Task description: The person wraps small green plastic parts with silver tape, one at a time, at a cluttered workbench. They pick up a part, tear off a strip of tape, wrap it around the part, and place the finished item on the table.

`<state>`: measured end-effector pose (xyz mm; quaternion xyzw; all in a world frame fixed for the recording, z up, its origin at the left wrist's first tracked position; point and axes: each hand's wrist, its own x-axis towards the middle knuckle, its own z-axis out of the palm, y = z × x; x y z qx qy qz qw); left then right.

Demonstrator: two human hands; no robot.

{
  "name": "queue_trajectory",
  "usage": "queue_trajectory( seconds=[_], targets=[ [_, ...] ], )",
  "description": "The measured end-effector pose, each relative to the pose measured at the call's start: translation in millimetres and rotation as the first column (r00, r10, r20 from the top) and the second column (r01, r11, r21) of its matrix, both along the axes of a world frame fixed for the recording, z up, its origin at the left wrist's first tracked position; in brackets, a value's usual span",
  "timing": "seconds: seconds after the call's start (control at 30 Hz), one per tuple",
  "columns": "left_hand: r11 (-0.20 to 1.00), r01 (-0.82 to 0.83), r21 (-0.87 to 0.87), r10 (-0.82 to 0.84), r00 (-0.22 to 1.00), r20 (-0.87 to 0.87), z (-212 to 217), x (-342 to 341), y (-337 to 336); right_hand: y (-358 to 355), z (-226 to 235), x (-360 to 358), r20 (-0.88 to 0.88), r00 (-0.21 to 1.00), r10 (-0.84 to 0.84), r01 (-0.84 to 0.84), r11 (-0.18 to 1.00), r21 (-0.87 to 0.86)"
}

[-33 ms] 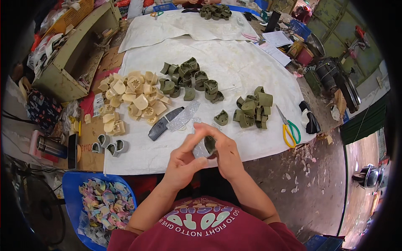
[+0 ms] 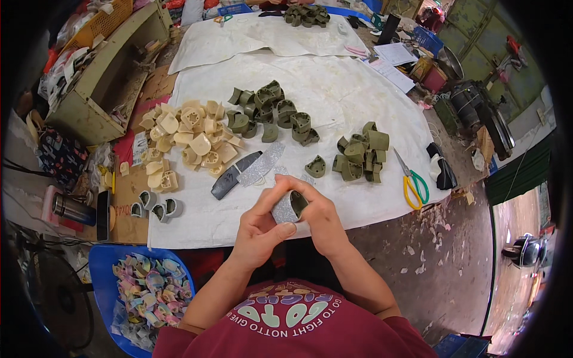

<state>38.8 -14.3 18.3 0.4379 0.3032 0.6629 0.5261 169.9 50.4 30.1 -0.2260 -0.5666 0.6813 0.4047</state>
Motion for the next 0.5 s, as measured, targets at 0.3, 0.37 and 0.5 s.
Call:
queue_trajectory(
  seconds=[0.3, 0.37, 0.5],
  targets=[
    [0.977, -0.073, 0.198, 0.124, 0.957, -0.261, -8.7, 3.6, -5.8, -4.8, -1.6, -6.1, 0.037, 0.999, 0.002, 0.004, 0.987, -0.16],
    [0.981, -0.056, 0.184, 0.098, 0.968, -0.231, -7.4, 6.0, -7.9, 1.2, -7.2, -1.5, -0.083, 0.994, 0.072, -0.092, 0.959, -0.27],
    [0.984, -0.108, 0.139, 0.123, 0.987, -0.105, -11.1, 6.0, -5.5, -3.0, 0.4, 1.2, -0.193, 0.977, 0.087, -0.145, 0.939, -0.312]
  ],
)
